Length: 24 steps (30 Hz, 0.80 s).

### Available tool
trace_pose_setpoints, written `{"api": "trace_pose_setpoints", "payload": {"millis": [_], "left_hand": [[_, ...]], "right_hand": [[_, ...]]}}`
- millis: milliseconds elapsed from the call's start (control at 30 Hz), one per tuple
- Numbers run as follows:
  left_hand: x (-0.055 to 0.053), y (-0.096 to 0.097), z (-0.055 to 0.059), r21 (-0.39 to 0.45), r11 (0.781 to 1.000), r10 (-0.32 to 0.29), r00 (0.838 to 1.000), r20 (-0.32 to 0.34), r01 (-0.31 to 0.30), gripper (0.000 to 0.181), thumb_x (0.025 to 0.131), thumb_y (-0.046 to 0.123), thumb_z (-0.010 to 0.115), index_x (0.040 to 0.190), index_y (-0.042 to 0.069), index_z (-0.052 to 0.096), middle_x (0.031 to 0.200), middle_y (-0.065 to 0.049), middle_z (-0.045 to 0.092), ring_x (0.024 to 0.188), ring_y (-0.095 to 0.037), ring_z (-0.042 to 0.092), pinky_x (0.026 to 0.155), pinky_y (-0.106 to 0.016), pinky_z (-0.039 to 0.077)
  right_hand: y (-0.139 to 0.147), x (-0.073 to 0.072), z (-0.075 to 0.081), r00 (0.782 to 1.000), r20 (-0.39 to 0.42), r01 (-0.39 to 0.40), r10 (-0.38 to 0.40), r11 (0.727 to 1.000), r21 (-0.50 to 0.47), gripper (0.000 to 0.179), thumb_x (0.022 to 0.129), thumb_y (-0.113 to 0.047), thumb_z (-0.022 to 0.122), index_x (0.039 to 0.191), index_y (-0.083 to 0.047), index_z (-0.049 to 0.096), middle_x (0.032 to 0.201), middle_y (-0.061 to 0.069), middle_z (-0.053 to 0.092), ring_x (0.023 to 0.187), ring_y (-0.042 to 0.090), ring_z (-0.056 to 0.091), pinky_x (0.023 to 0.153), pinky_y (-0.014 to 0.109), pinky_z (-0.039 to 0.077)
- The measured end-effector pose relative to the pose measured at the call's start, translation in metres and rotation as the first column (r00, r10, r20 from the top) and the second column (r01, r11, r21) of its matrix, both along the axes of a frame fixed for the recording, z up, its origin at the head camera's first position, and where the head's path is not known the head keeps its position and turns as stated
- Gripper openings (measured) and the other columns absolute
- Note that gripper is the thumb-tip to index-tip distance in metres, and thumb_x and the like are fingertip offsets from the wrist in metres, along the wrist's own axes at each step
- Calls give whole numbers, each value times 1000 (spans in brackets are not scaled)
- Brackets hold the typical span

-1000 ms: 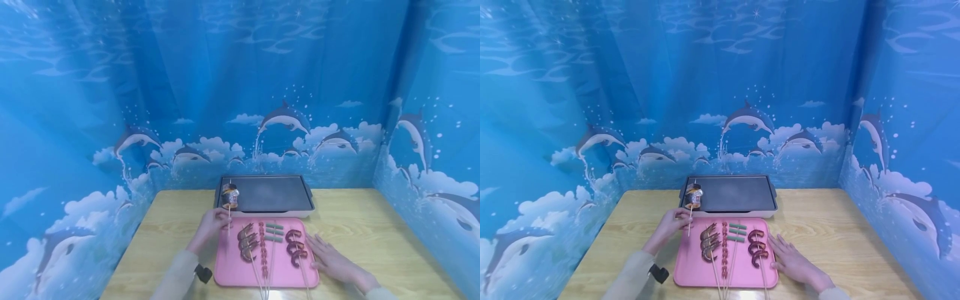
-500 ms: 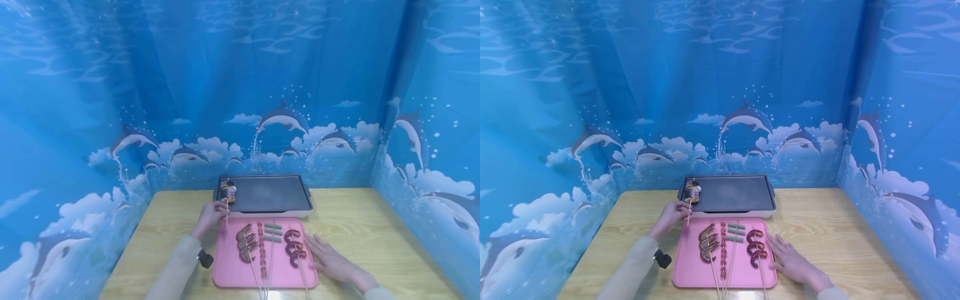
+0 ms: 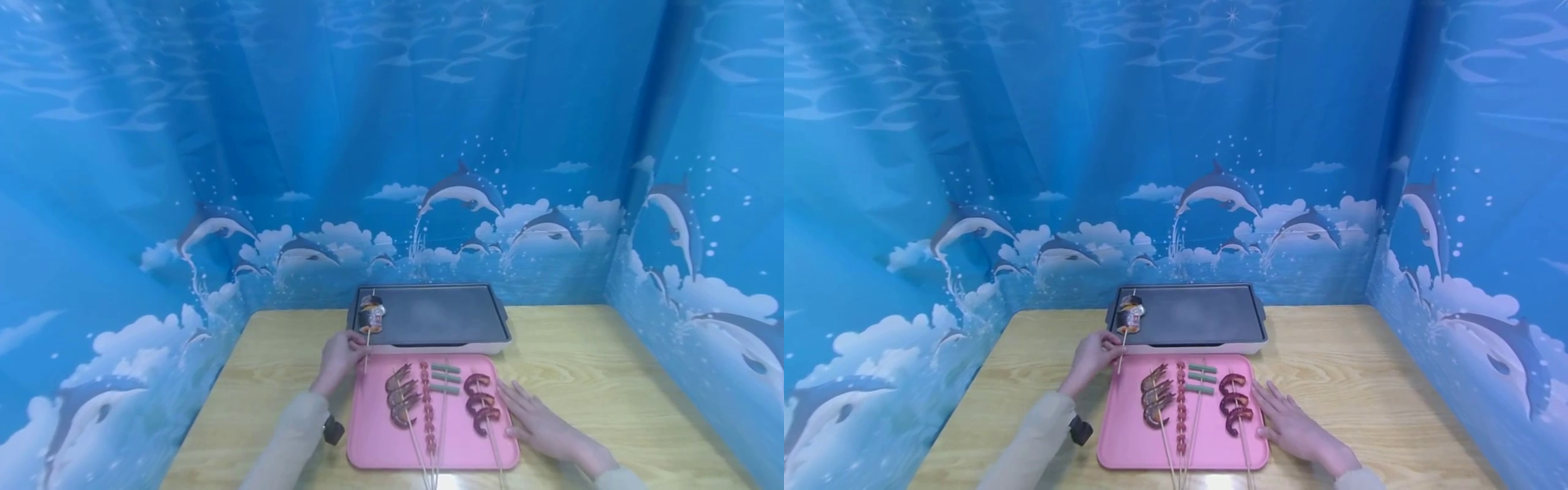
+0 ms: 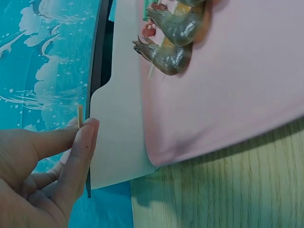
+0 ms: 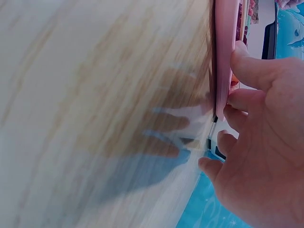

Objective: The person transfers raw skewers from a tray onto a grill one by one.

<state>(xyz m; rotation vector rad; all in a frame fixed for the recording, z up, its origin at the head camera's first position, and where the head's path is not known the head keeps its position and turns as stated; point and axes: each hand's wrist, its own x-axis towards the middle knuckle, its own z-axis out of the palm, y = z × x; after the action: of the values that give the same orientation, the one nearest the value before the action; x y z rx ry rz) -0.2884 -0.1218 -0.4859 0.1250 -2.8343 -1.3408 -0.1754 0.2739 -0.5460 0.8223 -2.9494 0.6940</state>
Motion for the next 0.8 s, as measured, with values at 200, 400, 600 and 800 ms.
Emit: {"api": "trace_pose_setpoints", "payload": {"millis": [200, 400, 600, 800], "left_hand": [[11, 0, 7, -37, 999, 25, 999, -35, -27, 17, 82, 23, 69, 90, 9, 64, 75, -2, 64, 60, -12, 59, 49, -24, 50], [28, 5, 16, -89, 996, -16, 989, -147, 2, 13, 86, 20, 64, 96, 11, 64, 84, -3, 67, 72, -13, 63, 59, -25, 54], [53, 18, 14, 17, 995, -90, 984, -152, 93, 15, 88, 17, 60, 99, 8, 64, 81, -2, 67, 71, -13, 64, 58, -20, 54], [82, 32, -8, 54, 985, -161, 982, -96, 166, 17, 89, 23, 59, 97, 8, 64, 78, -2, 65, 62, -14, 62, 48, -18, 50]], "right_hand": [[1, -2, -2, 999, 33, 15, -15, 1000, -6, 65, 90, -39, 53, 144, -10, 30, 150, 12, 24, 134, 44, 18, 101, 66, 16], [-1, 1, 2, 999, 43, 7, -8, 1000, 17, 66, 90, -39, 52, 143, -6, 30, 149, 17, 24, 134, 45, 18, 101, 68, 17], [-4, 3, 9, 997, 65, 25, -28, 999, 39, 66, 91, -40, 51, 144, -7, 28, 150, 15, 22, 139, 27, -1, 104, 66, 14], [-5, 1, 9, 997, 65, 29, -34, 997, 71, 66, 91, -40, 51, 144, -7, 27, 151, 13, 21, 135, 44, 16, 104, 66, 14]]}}
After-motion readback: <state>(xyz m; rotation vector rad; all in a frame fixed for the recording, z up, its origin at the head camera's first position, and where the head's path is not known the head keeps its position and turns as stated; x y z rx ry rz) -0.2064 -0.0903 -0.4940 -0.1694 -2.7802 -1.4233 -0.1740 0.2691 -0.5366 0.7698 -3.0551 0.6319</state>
